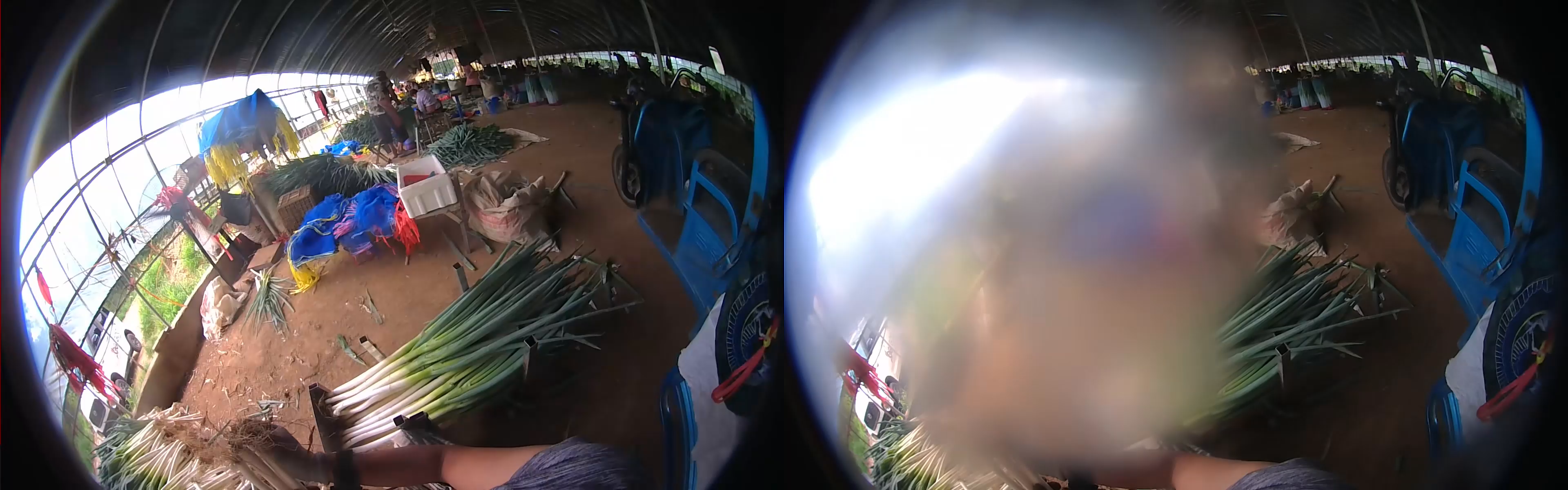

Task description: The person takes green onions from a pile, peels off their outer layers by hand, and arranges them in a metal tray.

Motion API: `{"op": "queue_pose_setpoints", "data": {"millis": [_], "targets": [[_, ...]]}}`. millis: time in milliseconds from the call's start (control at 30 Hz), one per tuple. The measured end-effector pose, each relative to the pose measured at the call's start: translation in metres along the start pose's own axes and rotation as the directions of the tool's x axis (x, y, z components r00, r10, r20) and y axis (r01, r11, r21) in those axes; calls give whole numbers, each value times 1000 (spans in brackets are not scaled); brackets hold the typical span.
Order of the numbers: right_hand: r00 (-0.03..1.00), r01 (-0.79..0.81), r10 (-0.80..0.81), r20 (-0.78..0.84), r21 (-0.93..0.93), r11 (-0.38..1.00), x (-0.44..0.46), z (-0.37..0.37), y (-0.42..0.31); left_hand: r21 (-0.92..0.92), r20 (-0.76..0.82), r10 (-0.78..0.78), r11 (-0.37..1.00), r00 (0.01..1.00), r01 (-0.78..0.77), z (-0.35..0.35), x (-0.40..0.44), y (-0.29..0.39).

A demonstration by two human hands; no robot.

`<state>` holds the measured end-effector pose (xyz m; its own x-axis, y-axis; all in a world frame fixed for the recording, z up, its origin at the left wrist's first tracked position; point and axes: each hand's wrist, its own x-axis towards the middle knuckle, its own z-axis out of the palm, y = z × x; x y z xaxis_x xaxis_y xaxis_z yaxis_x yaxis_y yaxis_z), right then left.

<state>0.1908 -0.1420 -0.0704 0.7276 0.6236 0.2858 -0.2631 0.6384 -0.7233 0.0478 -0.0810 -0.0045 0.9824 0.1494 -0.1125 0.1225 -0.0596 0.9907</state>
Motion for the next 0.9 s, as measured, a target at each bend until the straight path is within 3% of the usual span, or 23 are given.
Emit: {"op": "queue_pose_setpoints", "data": {"millis": [67,267,467,700,767,867,900], "targets": [[1000,10,-10,-2,-6,1000,2,4,4,-22,-49,-36,999,998,35,-5,-3,-4],[997,62,-62,-35,-11,998,10,13,9,-152,-130,55,986,990,-74,-13,-5,-9],[981,166,-166,-100,-11,986,28,27,4,-58,-157,-18,998,987,9,-10,-14,2],[911,356,-352,-215,-21,934,66,46,-18,-55,-237,9,998,971,-23,-13,-15,2],[913,339,-326,-243,9,941,79,47,-19,-41,-245,43,998,969,-54,-17,-14,0],[945,247,-226,-237,63,967,115,39,-2,-87,-239,-99,993,966,80,-32,-17,4],[957,208,-184,-223,89,974,134,26,9,-69,-244,-81,995,966,66,-35,-18,2]]}}
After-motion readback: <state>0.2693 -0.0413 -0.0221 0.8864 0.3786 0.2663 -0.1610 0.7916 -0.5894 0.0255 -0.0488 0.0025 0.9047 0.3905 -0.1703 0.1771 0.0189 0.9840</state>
